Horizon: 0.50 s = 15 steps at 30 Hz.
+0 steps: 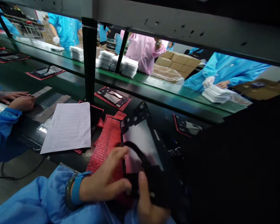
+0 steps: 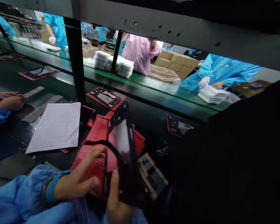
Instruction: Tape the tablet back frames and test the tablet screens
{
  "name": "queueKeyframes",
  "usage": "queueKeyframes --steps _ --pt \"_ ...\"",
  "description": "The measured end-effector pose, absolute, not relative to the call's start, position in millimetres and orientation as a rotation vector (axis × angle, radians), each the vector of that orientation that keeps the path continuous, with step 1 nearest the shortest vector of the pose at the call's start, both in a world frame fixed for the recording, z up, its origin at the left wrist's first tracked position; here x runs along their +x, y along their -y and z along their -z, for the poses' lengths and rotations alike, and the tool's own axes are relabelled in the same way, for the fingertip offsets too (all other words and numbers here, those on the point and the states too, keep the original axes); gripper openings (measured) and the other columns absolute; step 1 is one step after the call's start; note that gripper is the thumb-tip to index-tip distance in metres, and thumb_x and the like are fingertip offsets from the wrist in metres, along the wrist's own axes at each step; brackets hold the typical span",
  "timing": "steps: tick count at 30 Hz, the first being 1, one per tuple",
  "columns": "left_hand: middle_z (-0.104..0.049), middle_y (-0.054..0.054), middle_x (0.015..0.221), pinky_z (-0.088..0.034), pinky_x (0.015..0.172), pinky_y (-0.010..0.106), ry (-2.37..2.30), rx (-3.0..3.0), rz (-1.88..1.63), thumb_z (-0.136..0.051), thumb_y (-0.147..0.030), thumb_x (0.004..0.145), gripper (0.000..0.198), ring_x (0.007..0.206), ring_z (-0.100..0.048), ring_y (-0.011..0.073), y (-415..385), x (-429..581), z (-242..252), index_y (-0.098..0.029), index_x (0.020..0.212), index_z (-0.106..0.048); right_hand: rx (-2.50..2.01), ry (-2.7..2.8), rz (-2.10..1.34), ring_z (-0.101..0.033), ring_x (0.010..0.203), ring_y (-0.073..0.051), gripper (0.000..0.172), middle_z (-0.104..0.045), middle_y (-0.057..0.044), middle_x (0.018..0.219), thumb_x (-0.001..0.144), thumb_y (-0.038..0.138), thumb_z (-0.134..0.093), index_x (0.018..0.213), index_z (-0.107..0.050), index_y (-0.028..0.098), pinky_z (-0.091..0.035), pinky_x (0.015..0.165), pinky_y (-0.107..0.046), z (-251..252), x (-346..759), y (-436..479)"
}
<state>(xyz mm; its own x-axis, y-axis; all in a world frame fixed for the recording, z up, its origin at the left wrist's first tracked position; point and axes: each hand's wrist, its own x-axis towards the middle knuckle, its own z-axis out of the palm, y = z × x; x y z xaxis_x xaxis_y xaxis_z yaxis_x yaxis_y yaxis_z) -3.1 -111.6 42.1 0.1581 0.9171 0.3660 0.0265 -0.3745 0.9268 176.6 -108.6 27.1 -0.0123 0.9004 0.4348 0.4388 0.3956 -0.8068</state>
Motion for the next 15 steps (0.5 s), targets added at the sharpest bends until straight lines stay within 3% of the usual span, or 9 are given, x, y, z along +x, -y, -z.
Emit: queueKeyframes --steps 3,6,9,12,15 --pt "-0.032 0.007 0.152 -0.027 0.113 0.042 -0.627 1.373 -1.311 -0.060 -0.050 0.082 0.077 0.140 -0.027 0.0284 118.5 -2.4 -50.7 -0.033 0.147 -0.023 -0.994 1.891 -0.400 -0.054 0.120 -0.026 0.051 -0.057 -0.005 0.131 0.087 0.017 -0.053 0.136 -0.045 0.027 -0.053 0.095 -0.040 -30.7 160.1 105.4" --pt "-0.053 0.009 0.137 -0.038 0.106 0.037 -0.725 0.874 -1.443 -0.063 -0.056 0.076 0.067 0.128 -0.047 0.0283 116.6 0.4 -63.8 -0.025 0.134 -0.048 -0.763 2.161 -0.092 -0.044 0.129 -0.030 0.054 -0.047 -0.011 0.140 0.089 0.009 -0.042 0.142 -0.037 0.020 -0.049 0.098 -0.044 -33.7 145.5 100.7" --pt "-0.071 0.008 0.101 -0.052 0.084 0.033 -0.960 0.512 -1.349 -0.074 -0.041 0.070 0.047 0.096 -0.066 0.0247 107.5 0.2 -79.2 -0.017 0.109 -0.062 -0.742 2.318 0.178 -0.038 0.132 -0.033 0.052 -0.048 -0.018 0.137 0.089 0.006 -0.032 0.141 -0.037 0.010 -0.049 0.097 -0.046 -38.5 142.5 101.1" --pt "-0.070 0.001 0.072 -0.052 0.066 0.025 -1.059 0.370 -1.257 -0.078 -0.022 0.061 0.031 0.068 -0.067 0.0170 97.6 -3.7 -83.7 -0.015 0.087 -0.064 -0.724 2.423 0.025 -0.037 0.133 -0.032 0.050 -0.048 -0.017 0.138 0.092 0.023 -0.039 0.141 -0.038 0.010 -0.046 0.100 -0.047 -43.3 155.1 102.0" --pt "-0.071 0.002 0.071 -0.051 0.062 0.025 -1.005 0.372 -1.239 -0.076 -0.018 0.059 0.028 0.063 -0.067 0.0166 94.3 -9.1 -77.5 -0.015 0.084 -0.064 -0.866 2.202 -0.329 -0.033 0.136 -0.030 0.055 -0.040 -0.010 0.146 0.090 0.046 -0.044 0.139 -0.042 0.020 -0.035 0.108 -0.051 -46.4 176.6 96.5"
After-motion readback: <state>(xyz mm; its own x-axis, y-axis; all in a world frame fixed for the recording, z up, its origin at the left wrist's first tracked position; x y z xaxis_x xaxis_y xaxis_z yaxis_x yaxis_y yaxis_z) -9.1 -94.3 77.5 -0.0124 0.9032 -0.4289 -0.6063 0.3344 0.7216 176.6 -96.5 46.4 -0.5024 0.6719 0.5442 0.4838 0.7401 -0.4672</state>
